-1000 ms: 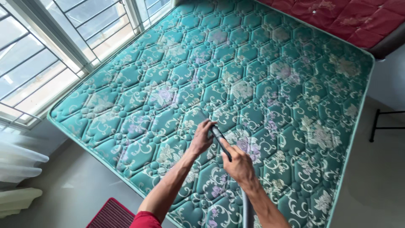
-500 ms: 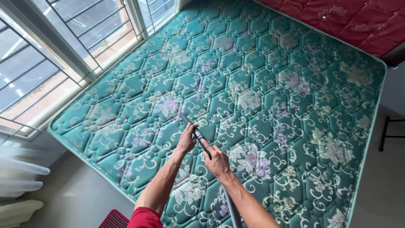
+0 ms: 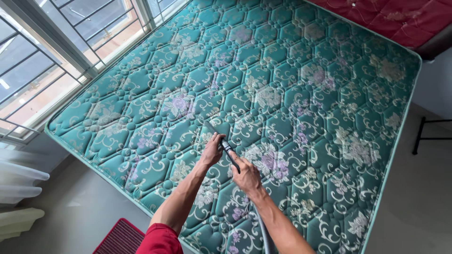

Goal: The person cleans a mattress by vacuuming its surface with a vacuum cleaner attachment.

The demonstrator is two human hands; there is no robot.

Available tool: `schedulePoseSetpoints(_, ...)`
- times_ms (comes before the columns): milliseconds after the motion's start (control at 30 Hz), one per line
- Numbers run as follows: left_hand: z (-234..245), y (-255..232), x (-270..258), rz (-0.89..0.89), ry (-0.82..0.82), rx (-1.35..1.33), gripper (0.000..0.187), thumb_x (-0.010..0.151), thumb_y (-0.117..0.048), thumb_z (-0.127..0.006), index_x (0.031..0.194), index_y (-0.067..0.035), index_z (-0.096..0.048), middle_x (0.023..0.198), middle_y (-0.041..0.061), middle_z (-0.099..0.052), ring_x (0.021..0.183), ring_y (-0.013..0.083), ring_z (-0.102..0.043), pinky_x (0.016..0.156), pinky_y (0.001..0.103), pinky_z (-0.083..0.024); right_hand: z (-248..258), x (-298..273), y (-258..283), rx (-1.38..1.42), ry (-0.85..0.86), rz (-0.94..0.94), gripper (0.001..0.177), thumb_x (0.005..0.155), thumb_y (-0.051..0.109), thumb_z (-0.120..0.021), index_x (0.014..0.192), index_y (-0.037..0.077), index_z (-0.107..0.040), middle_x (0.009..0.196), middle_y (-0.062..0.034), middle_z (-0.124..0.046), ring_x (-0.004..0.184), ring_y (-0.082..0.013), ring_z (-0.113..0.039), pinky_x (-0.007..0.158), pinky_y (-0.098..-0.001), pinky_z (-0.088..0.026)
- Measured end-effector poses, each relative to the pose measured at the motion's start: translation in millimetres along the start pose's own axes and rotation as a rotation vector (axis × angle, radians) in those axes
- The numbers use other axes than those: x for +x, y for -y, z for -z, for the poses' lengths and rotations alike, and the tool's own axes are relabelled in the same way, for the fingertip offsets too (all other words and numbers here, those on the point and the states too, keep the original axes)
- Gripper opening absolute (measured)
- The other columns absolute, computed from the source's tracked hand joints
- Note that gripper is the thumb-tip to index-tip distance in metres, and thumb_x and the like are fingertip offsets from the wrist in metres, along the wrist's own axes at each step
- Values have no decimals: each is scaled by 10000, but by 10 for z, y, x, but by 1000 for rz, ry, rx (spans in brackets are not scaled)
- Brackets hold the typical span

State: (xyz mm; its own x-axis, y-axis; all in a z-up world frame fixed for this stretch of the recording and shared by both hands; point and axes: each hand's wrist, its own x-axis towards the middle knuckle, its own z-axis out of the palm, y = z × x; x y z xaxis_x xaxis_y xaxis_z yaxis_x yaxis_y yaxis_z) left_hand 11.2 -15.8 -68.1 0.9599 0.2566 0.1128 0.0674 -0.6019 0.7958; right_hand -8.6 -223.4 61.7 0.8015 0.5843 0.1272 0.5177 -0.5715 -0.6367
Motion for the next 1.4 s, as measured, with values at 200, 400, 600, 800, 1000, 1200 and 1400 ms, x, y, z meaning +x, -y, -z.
schedulePoseSetpoints(200, -383, -389, -257, -118, 26, -13, 578, 774, 17, -697, 1327, -97, -570, 1370, 245, -574, 1323, 467, -505, 1062, 505, -455, 361, -530, -177, -41, -4, -81, 613, 875, 187, -699, 1458, 300, -549, 946, -177, -685, 850, -428, -682, 758, -519, -545)
schedulePoseSetpoints(400, -895, -916, -513, -158, 165, 29, 541, 756, 9, -697, 1275, -107, -599, 1217, 175, -658, 1181, 409, -621, 981, 473, -508, 770, -1187, -458, -73, -81, -107, 596, 866, 177, -715, 1437, 277, -579, 962, -185, -688, 857, -440, -672, 755, -520, -539)
schedulePoseSetpoints(600, -1466, -1478, -743, -336, 151, -18, 535, 728, 46, -706, 1234, -117, -652, 1144, 180, -656, 1107, 404, -616, 942, 472, -500, 1262, -1836, -753, -5, -166, -159, 567, 859, 139, -707, 1413, 211, -614, 950, -203, -710, 857, -421, -688, 769, -473, -555)
schedulePoseSetpoints(800, -1988, -2061, -950, -349, 253, 6, 485, 771, 56, -680, 1207, -155, -709, 1071, 188, -658, 1041, 402, -617, 918, 473, -498, 1718, -2382, -924, -61, -190, -319, 564, 856, 142, -707, 1410, 194, -618, 925, -198, -725, 842, -397, -709, 722, -459, -561)
schedulePoseSetpoints(1000, -2541, -2488, -1172, -486, 248, -76, 497, 749, 43, -694, 1203, -159, -709, 1063, 179, -655, 996, 391, -614, 896, 482, -495, 2062, -2801, -1018, -95, -181, -544, 538, 883, 191, -694, 1412, 218, -598, 882, -175, -745, 779, -327, -757, 701, -414, -596)
schedulePoseSetpoints(1200, -2881, -2734, -1295, -465, 394, -48, 443, 799, -34, -731, 1216, -177, -689, 1013, 148, -670, 1004, 358, -631, 929, 472, -496, 2260, -3106, -999, -189, -250, -559, 526, 868, 201, -722, 1385, 247, -640, 978, -180, -766, 865, -371, -747, 767, -440, -585)
schedulePoseSetpoints(1400, -2762, -2799, -1337, -492, 456, -117, 495, 777, -14, -726, 1243, -166, -655, 1038, 149, -672, 1051, 366, -615, 944, 473, -490, 2282, -3114, -799, -281, -236, -525, 539, 853, 193, -716, 1383, 236, -631, 1027, -189, -748, 900, -373, -738, 779, -444, -591)
